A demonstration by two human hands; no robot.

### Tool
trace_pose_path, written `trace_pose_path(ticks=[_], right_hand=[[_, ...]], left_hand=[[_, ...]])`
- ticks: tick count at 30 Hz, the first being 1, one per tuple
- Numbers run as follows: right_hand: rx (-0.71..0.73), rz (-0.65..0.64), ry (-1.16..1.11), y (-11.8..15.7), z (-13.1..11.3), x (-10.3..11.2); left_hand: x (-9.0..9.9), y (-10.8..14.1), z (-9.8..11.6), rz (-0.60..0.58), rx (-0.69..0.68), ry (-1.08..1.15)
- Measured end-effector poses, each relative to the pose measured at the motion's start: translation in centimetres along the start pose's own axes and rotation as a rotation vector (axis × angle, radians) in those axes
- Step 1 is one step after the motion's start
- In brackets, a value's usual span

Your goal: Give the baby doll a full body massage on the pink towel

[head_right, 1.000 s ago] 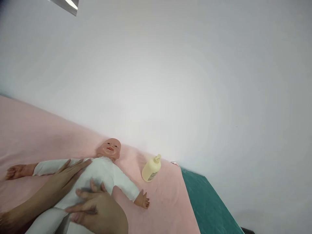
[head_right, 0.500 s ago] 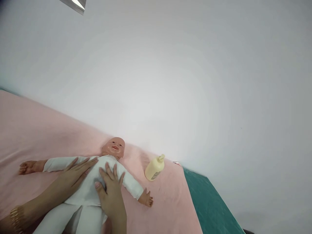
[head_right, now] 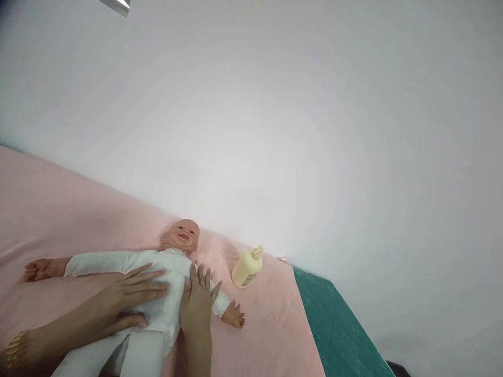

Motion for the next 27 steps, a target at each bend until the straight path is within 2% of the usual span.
trace_pose_path(ticks=[2,5,12,14,19,23,25,27], right_hand=[[-0.015,-0.018,0.038,0.0,-0.1,0.0],[-0.014,-0.019,0.064,0.0,-0.2,0.0],[-0.015,-0.028,0.077,-0.1,-0.1,-0.1],[-0.019,-0.029,0.079,-0.1,-0.1,-0.1],[-0.020,-0.025,0.078,-0.1,-0.2,-0.1],[-0.023,-0.030,0.070,-0.1,-0.3,0.0],[-0.022,-0.033,0.066,0.0,-0.3,0.1],[-0.018,-0.037,0.066,0.0,-0.3,0.1]], left_hand=[[0.4,-0.1,0.8,-0.073,-0.068,0.022],[0.8,-0.3,1.6,-0.145,-0.082,0.050],[1.2,-0.5,1.3,-0.231,0.062,0.083],[0.9,-0.5,0.9,-0.202,0.093,0.081],[-0.7,-0.2,-1.2,0.037,0.251,0.029],[-1.4,0.1,-2.6,0.070,0.442,-0.063],[-1.2,0.4,-2.9,0.095,0.556,-0.121],[-0.9,0.6,-2.8,0.108,0.609,-0.179]])
Point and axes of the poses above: each hand's wrist, its own y-axis away from the middle knuckle, its own x-axis out of the back of the hand, z = x × y, the point moved 2 cm from there along -y, towards the middle knuckle, and after that the axes turned 12 degrees about -z, right-handed, at the moved point
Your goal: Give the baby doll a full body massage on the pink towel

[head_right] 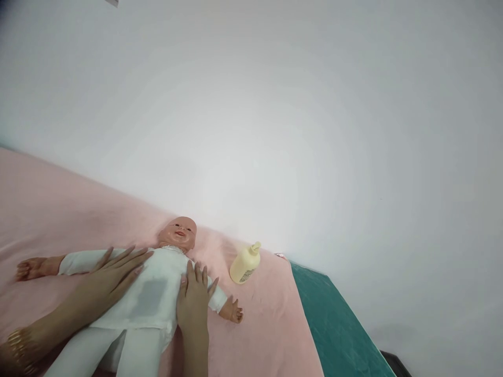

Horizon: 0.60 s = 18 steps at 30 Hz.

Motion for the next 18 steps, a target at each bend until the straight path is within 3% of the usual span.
trace_pose_path(ticks=[5,8,11,15,18], right_hand=[[0.048,-0.066,0.010,0.8,-0.8,0.9],[0.160,-0.156,-0.049,2.5,-2.4,2.0],[0.352,-0.313,-0.124,4.5,-4.3,2.8],[0.538,-0.596,-0.148,6.0,-5.9,2.1],[0.557,-0.610,-0.147,5.4,-6.2,1.3]], left_hand=[[0.9,0.3,0.5,-0.019,0.030,-0.058],[0.8,0.3,0.4,-0.023,0.024,-0.059],[0.1,0.2,-0.2,0.005,-0.015,-0.057],[-1.4,0.0,-1.4,0.086,-0.058,-0.098],[-2.2,0.1,-2.1,0.129,-0.098,-0.126]])
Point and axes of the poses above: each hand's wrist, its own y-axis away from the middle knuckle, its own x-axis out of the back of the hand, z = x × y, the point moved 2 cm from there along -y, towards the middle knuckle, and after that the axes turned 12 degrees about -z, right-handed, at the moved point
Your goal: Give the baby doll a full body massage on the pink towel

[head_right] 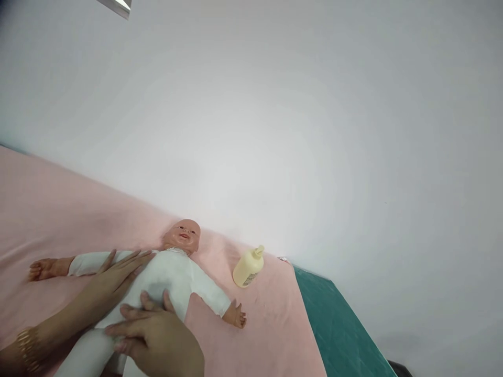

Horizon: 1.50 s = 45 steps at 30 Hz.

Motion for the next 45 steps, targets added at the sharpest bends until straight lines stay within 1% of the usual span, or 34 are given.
trace_pose_path(ticks=[3,7,9,13,15,17,19,21,23,25,28,30,31,33,35,39,41,43,45], right_hand=[[-0.023,0.135,0.031,-1.0,0.8,0.4],[-0.068,0.364,0.046,-1.6,2.4,1.1],[-0.120,0.445,0.036,-1.6,3.4,1.2],[-0.236,0.512,0.030,-1.2,5.3,1.3],[-0.299,0.530,0.058,-1.0,6.0,1.5],[-0.379,0.548,0.102,-0.8,6.7,1.7],[-0.450,0.562,0.137,-0.6,7.3,1.8],[-0.496,0.572,0.153,-0.5,7.7,1.9],[-0.516,0.577,0.155,-0.4,8.0,1.9],[-0.509,0.590,0.164,-0.4,8.0,1.9],[-0.484,0.607,0.182,-0.3,8.0,1.8],[-0.483,0.605,0.183,-0.3,8.0,1.7],[-0.486,0.600,0.180,-0.3,8.1,1.7],[-0.489,0.595,0.176,-0.4,8.2,1.7],[-0.494,0.595,0.178,-0.5,8.2,1.8],[-0.512,0.591,0.169,-0.6,8.2,1.9],[-0.515,0.585,0.158,-0.7,8.1,1.9],[-0.514,0.587,0.153,-0.7,8.1,1.9],[-0.511,0.594,0.145,-0.7,8.2,1.9]], left_hand=[[-0.2,0.1,0.0,-0.004,-0.026,0.008],[0.7,-0.1,0.4,-0.008,0.034,0.066],[1.3,-0.2,0.7,-0.017,0.055,0.092],[1.8,-0.4,0.9,-0.080,0.080,0.143],[1.9,-0.4,0.9,-0.078,0.109,0.201],[2.1,-0.4,1.2,-0.054,0.101,0.293],[2.7,-0.2,2.0,-0.030,0.035,0.403],[3.6,0.0,3.1,-0.040,-0.083,0.503],[4.6,0.2,4.2,-0.101,-0.210,0.577],[5.5,0.3,5.1,-0.225,-0.307,0.618],[6.6,0.4,5.8,-0.442,-0.360,0.620],[7.1,0.3,5.9,-0.515,-0.376,0.615],[7.3,0.2,5.8,-0.522,-0.388,0.616],[7.1,-0.2,5.7,-0.506,-0.406,0.602],[6.3,-0.6,5.3,-0.470,-0.386,0.550],[3.9,-1.3,3.9,-0.332,-0.200,0.415],[2.9,-1.3,3.2,-0.262,-0.141,0.351],[2.5,-1.2,2.6,-0.199,-0.103,0.286],[2.3,-1.1,2.0,-0.138,-0.029,0.223]])
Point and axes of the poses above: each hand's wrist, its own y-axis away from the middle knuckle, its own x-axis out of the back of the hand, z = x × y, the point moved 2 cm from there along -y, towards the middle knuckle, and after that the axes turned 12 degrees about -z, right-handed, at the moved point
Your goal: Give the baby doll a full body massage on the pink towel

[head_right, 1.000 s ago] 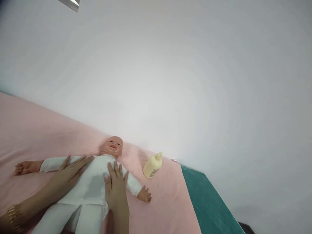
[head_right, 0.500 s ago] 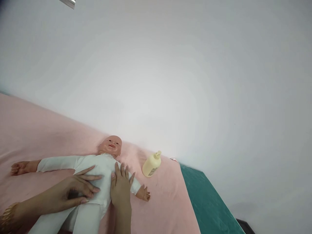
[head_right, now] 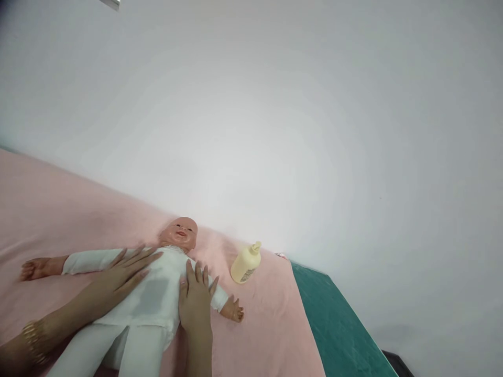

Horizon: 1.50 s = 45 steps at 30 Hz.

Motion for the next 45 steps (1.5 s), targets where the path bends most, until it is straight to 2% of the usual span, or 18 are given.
trace_pose_path(ticks=[4,7,9,12,15,19,26,32,36,42,45], right_hand=[[0.014,-0.008,-0.011,0.5,-0.6,0.8],[0.155,-0.068,-0.083,2.2,-2.5,2.3],[0.320,-0.168,-0.182,3.7,-4.3,3.2],[0.522,-0.418,-0.233,5.5,-6.6,3.3],[0.577,-0.558,-0.213,5.7,-7.3,2.3],[0.552,-0.513,-0.213,4.5,-6.8,1.0],[0.484,-0.292,-0.209,2.5,-5.5,0.6],[0.291,-0.135,-0.203,0.5,-2.6,0.0],[0.133,-0.029,-0.122,0.0,-1.1,0.0],[0.022,-0.010,-0.043,-0.1,-1.0,0.2],[-0.016,-0.041,-0.029,0.8,-1.2,1.7]], left_hand=[[0.1,0.2,-0.8,0.083,0.128,-0.097],[0.0,0.4,-1.2,0.113,0.143,-0.129],[-0.4,0.5,-1.8,0.129,0.125,-0.151],[-1.2,0.6,-2.8,0.145,0.060,-0.208],[-2.0,0.6,-3.6,0.137,0.020,-0.272],[-1.9,0.6,-3.6,0.117,0.028,-0.294],[-1.0,0.6,-2.6,0.117,0.046,-0.228],[-1.1,0.6,-2.6,0.142,0.091,-0.266],[-1.3,0.7,-2.9,0.125,0.091,-0.277],[-1.2,0.5,-2.8,0.077,0.109,-0.222],[0.2,0.4,-2.4,0.016,0.131,-0.183]])
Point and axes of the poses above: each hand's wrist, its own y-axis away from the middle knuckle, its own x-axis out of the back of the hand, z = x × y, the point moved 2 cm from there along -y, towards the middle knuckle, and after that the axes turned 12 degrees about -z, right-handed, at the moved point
